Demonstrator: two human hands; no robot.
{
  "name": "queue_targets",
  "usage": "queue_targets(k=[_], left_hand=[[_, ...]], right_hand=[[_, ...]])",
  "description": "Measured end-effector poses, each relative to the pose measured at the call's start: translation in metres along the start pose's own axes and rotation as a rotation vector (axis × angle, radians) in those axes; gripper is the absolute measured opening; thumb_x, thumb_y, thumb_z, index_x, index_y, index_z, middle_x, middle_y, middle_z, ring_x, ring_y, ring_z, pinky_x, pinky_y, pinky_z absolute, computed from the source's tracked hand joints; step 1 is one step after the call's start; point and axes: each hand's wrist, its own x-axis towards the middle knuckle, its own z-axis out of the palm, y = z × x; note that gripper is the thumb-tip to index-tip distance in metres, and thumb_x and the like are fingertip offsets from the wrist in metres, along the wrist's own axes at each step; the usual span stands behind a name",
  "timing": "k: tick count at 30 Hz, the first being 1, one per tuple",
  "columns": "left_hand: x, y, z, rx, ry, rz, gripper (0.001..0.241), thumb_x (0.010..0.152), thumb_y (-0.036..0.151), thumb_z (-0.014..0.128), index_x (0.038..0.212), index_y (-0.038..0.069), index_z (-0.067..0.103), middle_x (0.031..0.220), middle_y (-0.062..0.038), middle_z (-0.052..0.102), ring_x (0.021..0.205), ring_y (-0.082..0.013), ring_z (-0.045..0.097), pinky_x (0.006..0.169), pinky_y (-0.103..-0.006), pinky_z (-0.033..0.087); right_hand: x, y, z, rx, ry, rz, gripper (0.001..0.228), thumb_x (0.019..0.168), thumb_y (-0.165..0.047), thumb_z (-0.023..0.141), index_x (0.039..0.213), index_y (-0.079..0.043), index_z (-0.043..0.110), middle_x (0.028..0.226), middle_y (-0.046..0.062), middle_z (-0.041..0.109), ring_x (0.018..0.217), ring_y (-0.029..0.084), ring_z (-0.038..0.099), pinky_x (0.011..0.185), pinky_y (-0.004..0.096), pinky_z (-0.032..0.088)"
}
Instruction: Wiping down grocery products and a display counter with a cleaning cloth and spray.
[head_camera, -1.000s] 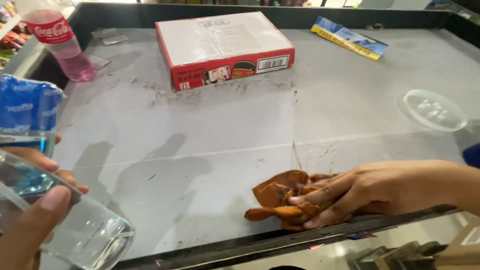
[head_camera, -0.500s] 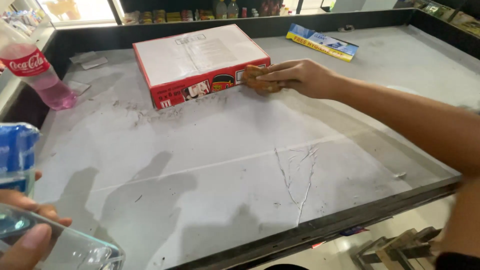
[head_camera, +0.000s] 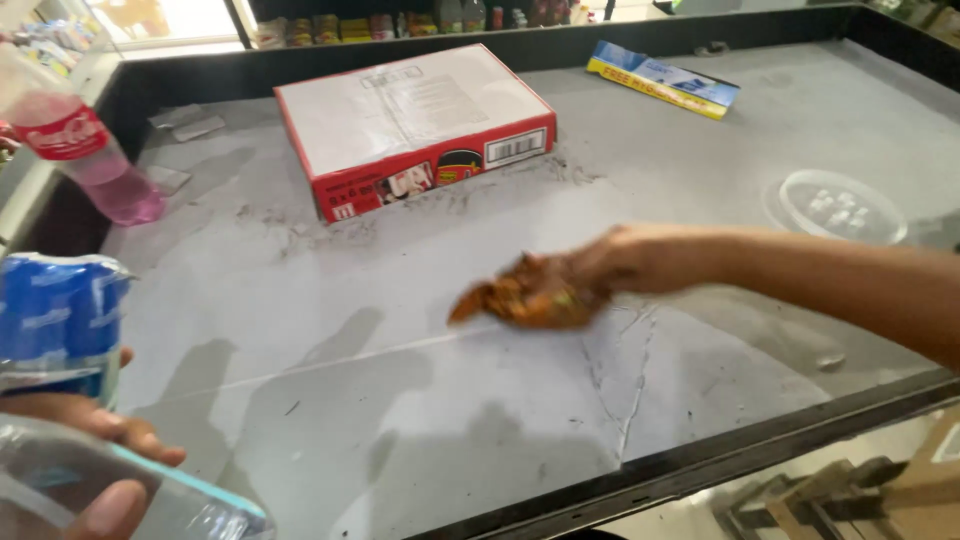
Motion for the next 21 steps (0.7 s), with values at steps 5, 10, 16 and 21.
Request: queue_targets(k=[5,10,16,21], left_hand=[[-0.046,0.105,0.094,-0.029,0.079,0.018,0.047,0.083,0.004,0.076,0.126,-0.002,0.056,0.098,-0.017,0.072,0.094,-0.0257,0.076,0.087,-0.0454,0.061],[-0.055,0.188,0.138,-0.118,0.217,0.045,0.044,0.083,0.001,0.074,0.123,-0.001,0.056,0.099,-0.016,0.072,0.095,-0.0237,0.075,0.086,-0.041,0.06],[-0.06,0.221,0.124,-0.078,0.359,0.225,0.045,0.088,0.006,0.073,0.128,0.004,0.052,0.106,-0.007,0.066,0.1,-0.0145,0.068,0.092,-0.03,0.055],[-0.067,0.225,0.109,0.082,0.342,0.312,0.047,0.092,0.009,0.079,0.128,0.005,0.049,0.112,-0.004,0.063,0.103,-0.0107,0.065,0.092,-0.0288,0.054]], right_hand=[[0.094,0.012,-0.032,-0.234,0.123,-0.039,0.043,0.085,-0.002,0.069,0.126,-0.013,0.069,0.116,0.014,0.068,0.105,0.033,0.066,0.09,0.041,0.053],[0.141,-0.12,-0.015,-0.237,0.216,-0.241,0.056,0.09,-0.015,0.069,0.144,-0.025,0.056,0.122,0.017,0.056,0.107,0.033,0.061,0.092,0.042,0.052],[0.17,-0.172,0.046,-0.196,-0.001,-0.523,0.055,0.093,-0.022,0.061,0.146,-0.023,0.051,0.135,0.018,0.049,0.117,0.039,0.056,0.098,0.048,0.045],[0.238,-0.105,0.023,0.189,0.048,-0.682,0.037,0.109,-0.01,0.048,0.145,-0.001,0.05,0.16,0.023,0.039,0.135,0.041,0.051,0.115,0.046,0.04]])
